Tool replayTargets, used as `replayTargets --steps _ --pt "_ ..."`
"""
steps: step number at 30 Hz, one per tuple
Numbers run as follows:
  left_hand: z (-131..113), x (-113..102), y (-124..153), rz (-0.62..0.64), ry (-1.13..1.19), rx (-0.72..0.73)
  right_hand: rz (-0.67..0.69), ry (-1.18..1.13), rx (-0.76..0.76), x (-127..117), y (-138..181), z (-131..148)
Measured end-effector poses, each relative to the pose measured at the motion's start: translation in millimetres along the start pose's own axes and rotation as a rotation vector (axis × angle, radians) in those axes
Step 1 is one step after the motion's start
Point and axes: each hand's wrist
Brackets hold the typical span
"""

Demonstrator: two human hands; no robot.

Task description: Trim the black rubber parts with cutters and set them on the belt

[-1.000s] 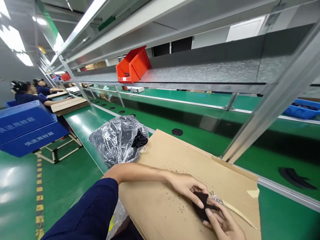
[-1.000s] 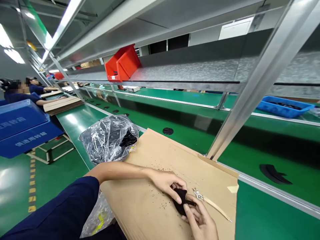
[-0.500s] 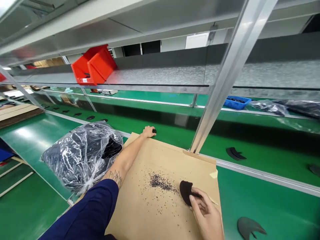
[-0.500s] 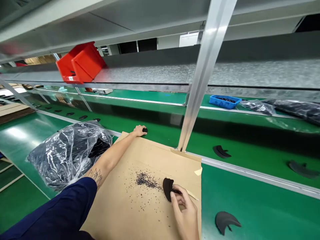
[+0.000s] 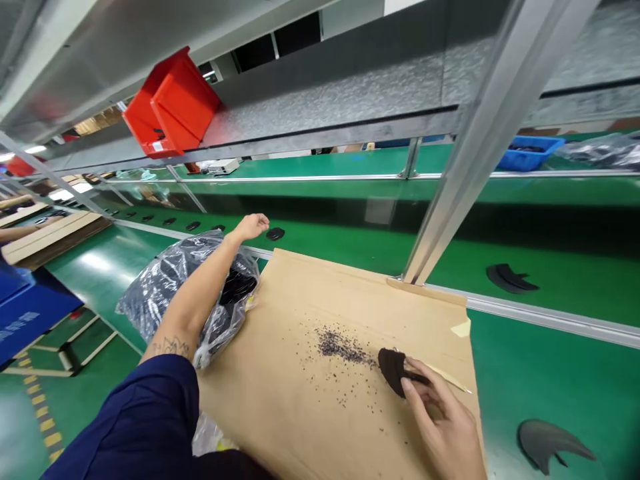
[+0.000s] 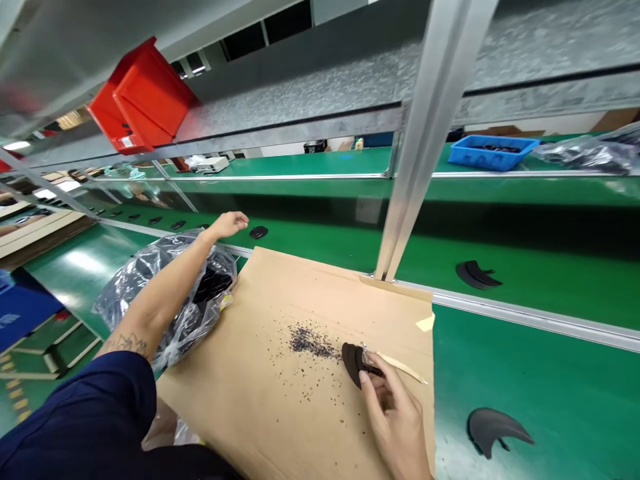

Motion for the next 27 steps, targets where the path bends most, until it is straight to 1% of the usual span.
replayTargets --steps 2,4,5,6,7,9,11,13,15,21,23,27 --pt "10.2 -18.9 24.4 0.046 0.015 0.017 0.006 0.018 -0.005 1.7 -2.7 2.0" --pt "18.4 -24.8 60.0 0.155 0.007 0.070 -0.001 0.038 -0.022 3.7 -5.4 3.7" --pt "21.4 -22.5 80.3 0.223 -0.030 0.109 -0.007 0.045 -0.035 4.5 -6.5 4.6" --pt "23.6 -17.2 100.7 0.295 -0.087 0.158 -0.015 0.049 -0.049 5.2 -7.3 5.7" --pt "25.1 -9.6 119.9 0.342 -0.173 0.196 -0.024 0.053 -0.064 5.7 -8.0 6.9" --pt "26.4 8.5 150.4 0.323 -0.283 0.190 -0.039 0.061 -0.093 6.1 -9.0 9.9" --pt "26.2 24.6 167.3 0.228 -0.333 0.123 -0.051 0.074 -0.113 6.3 -10.2 12.8" --pt "25.4 34.3 172.7 0.153 -0.365 0.070 -0.061 0.077 -0.131 6.4 -11.7 14.7" --pt "24.3 36.9 173.0 0.104 -0.380 0.045 -0.059 0.081 -0.154 6.4 -13.5 15.3" --pt "24.7 23.3 179.2 -0.030 -0.366 0.020 -0.059 0.109 -0.212 4.7 -16.4 16.1" --pt "23.7 23.0 180.6 -0.053 -0.339 0.005 -0.056 0.107 -0.222 4.4 -15.8 16.9" --pt "13.8 33.1 177.1 -0.068 -0.252 -0.026 -0.042 0.114 -0.239 6.3 -13.2 16.6"
Point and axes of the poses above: each hand's wrist, its own y-axis away from the middle knuckle, its own x-axis out of the palm, z = x × y, and after that the axes turned 3 degrees about -y, right-handed
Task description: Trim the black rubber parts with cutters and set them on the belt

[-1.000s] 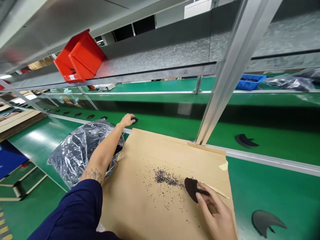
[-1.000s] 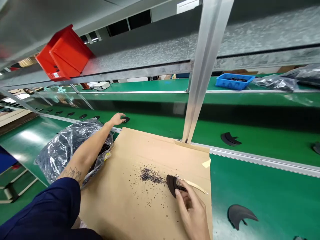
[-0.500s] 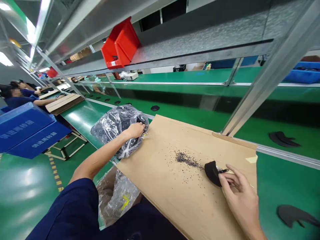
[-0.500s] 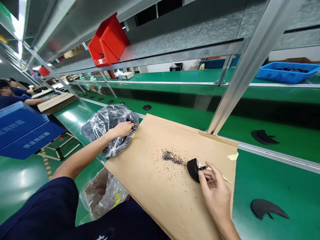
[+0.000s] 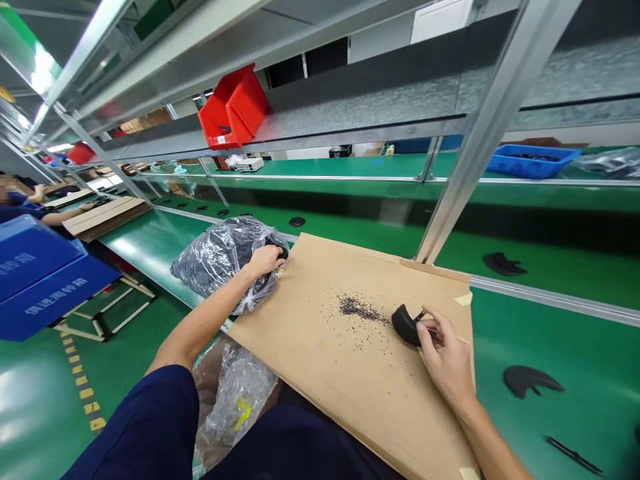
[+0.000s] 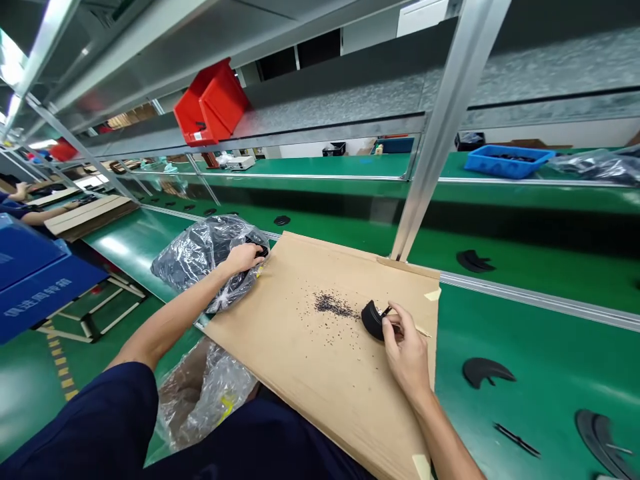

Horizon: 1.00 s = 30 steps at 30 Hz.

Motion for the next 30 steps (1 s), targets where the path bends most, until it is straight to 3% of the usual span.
replayTargets --steps 4,8,11,14,18,23,27,30 --pt "-6.6 -2.5 1.3 -0.081 0.145 -0.064 0.008 -0.050 0.043 1.2 4.3 -0.7" --pt "0.1 -19.3 18.2 -0.212 0.386 -0.102 0.045 -0.296 0.202 -0.9 6.9 0.7" --pt "-6.9 -24.4 37.1 -0.230 0.623 -0.069 0.076 -0.479 0.332 -0.8 7.0 2.7" --pt "-38.1 -15.7 55.2 -0.155 0.989 0.024 0.116 -0.597 0.425 1.3 7.6 5.9" --pt "-102.3 9.2 74.4 0.055 1.570 0.124 0.151 -0.618 0.414 2.8 11.7 12.8" --pt "-163.2 41.1 99.8 0.074 1.543 0.264 0.273 -0.626 0.450 4.3 20.1 18.4" --pt "-178.0 55.2 118.5 0.083 1.290 0.531 0.366 -0.628 0.495 6.6 28.4 20.3" --pt "-181.4 61.5 125.6 -0.021 1.134 0.670 0.368 -0.561 0.457 8.4 33.9 21.6"
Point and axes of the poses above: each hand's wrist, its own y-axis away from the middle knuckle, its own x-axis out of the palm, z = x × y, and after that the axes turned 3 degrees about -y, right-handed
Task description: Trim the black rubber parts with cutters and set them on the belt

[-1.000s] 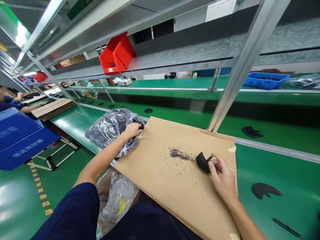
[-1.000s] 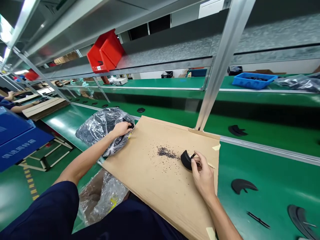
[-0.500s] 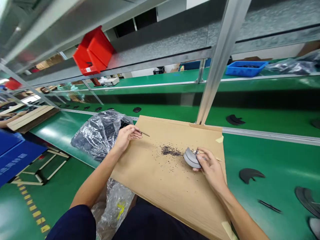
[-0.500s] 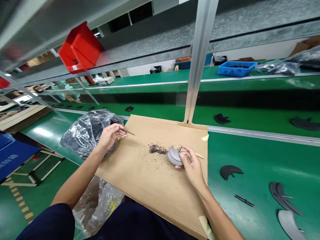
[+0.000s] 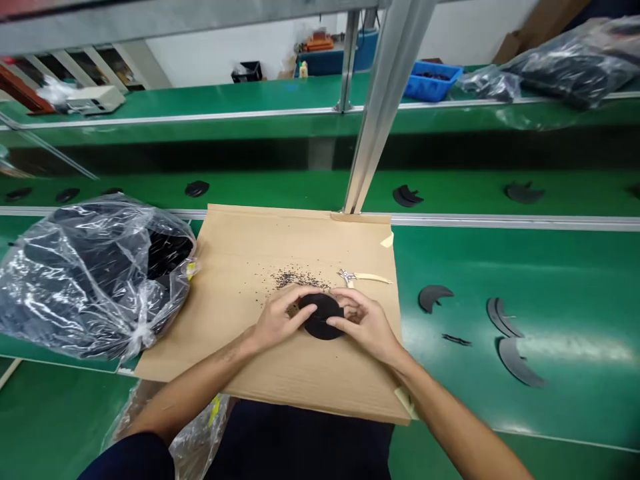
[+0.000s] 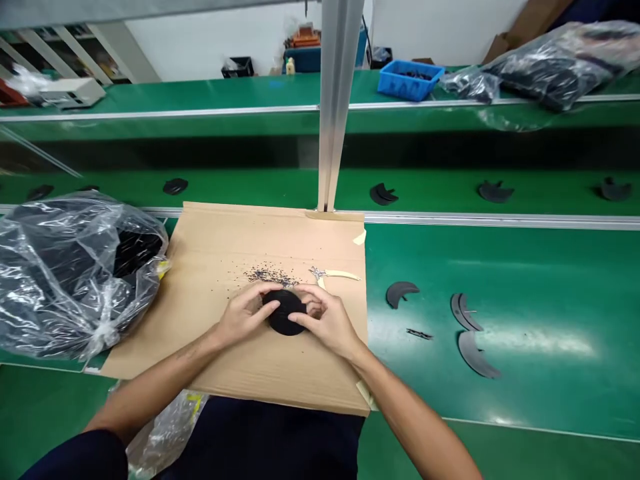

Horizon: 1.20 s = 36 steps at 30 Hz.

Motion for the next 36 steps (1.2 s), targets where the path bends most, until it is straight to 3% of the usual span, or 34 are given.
replayTargets --steps 8,15,22,25,29,36 --pt "7.8 10.1 5.7 -0.041 -0.163 0.273 -0.041 0.334 -0.203 5.8 5.3 -4.8" --pt "5.0 6.1 5.7 -0.074 -0.151 0.286 -0.095 0.440 -0.300 8.8 6.4 -4.6" --pt "2.4 1.8 3.1 -0.015 -0.006 0.148 -0.076 0.560 -0.587 9.1 4.5 -2.8" --pt "3.3 1.2 2.7 0.021 0.013 0.161 -0.064 0.599 -0.650 8.3 4.0 -1.5" --pt "5.0 2.2 3.5 0.016 0.029 0.225 -0.022 0.594 -0.689 7.3 4.0 -1.2" --pt "6.1 3.6 5.5 -0.002 0.009 0.242 -0.012 0.536 -0.600 6.5 6.8 -1.0"
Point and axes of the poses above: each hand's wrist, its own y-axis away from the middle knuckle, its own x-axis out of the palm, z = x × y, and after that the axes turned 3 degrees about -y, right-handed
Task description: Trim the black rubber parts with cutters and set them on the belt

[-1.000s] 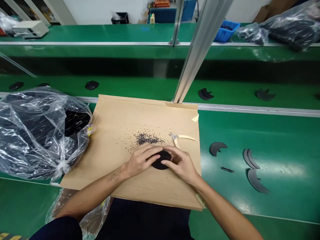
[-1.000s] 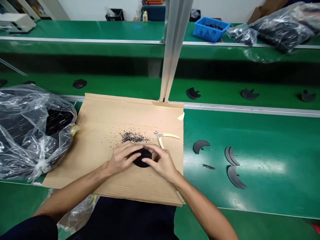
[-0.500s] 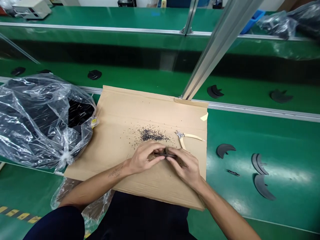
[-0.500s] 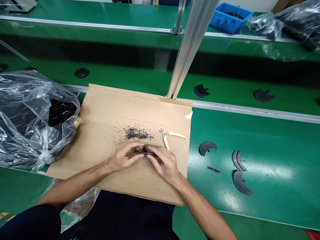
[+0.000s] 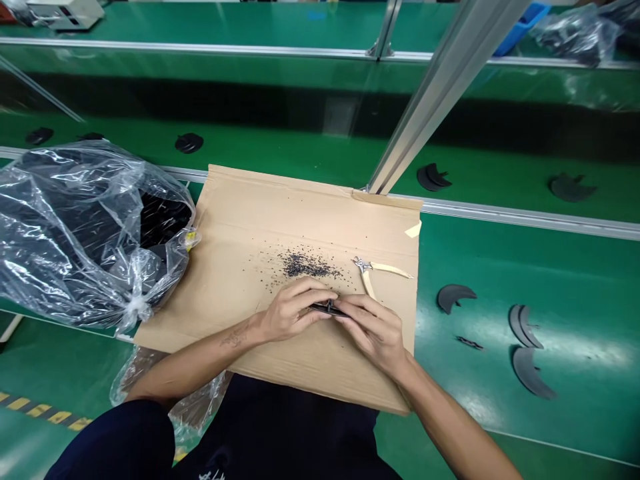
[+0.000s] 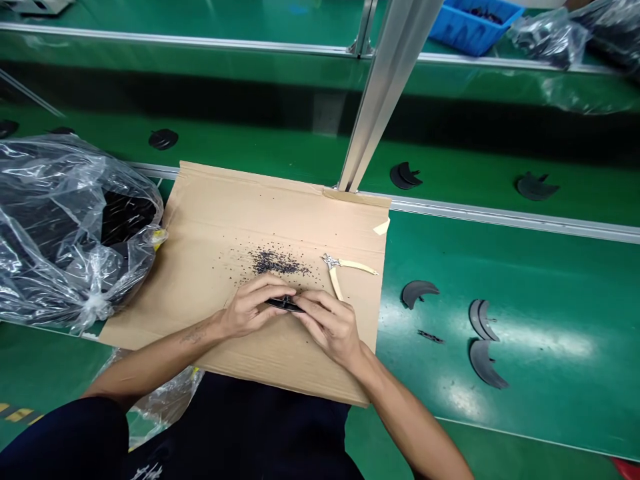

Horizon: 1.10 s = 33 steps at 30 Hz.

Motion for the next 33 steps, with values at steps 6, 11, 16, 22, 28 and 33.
replayTargets --steps 6,11,16,22,28,33 --pt "0.2 -0.1 0.6 0.041 0.046 -0.023 -0.004 0.012 -0.035 0.3 0.7 0.9" --pt "-0.5 -1.3 -1.0 0.025 0.101 -0.009 0.038 0.040 -0.086 -0.7 1.4 -2.4" --pt "-3.1 -4.0 -2.4 -0.007 0.121 0.040 0.059 0.062 -0.118 -2.8 2.3 -3.9" --pt "-6.9 -8.4 -3.5 -0.022 0.138 0.053 0.068 0.030 -0.126 -2.3 1.4 0.9" --pt "-6.1 -6.7 -2.1 0.029 0.135 -0.020 0.037 -0.026 -0.111 0.5 0.7 -0.3" --pt "-3.3 -4.2 -0.7 0.029 0.118 -0.043 0.113 0.008 -0.077 -11.3 -8.5 -2.8"
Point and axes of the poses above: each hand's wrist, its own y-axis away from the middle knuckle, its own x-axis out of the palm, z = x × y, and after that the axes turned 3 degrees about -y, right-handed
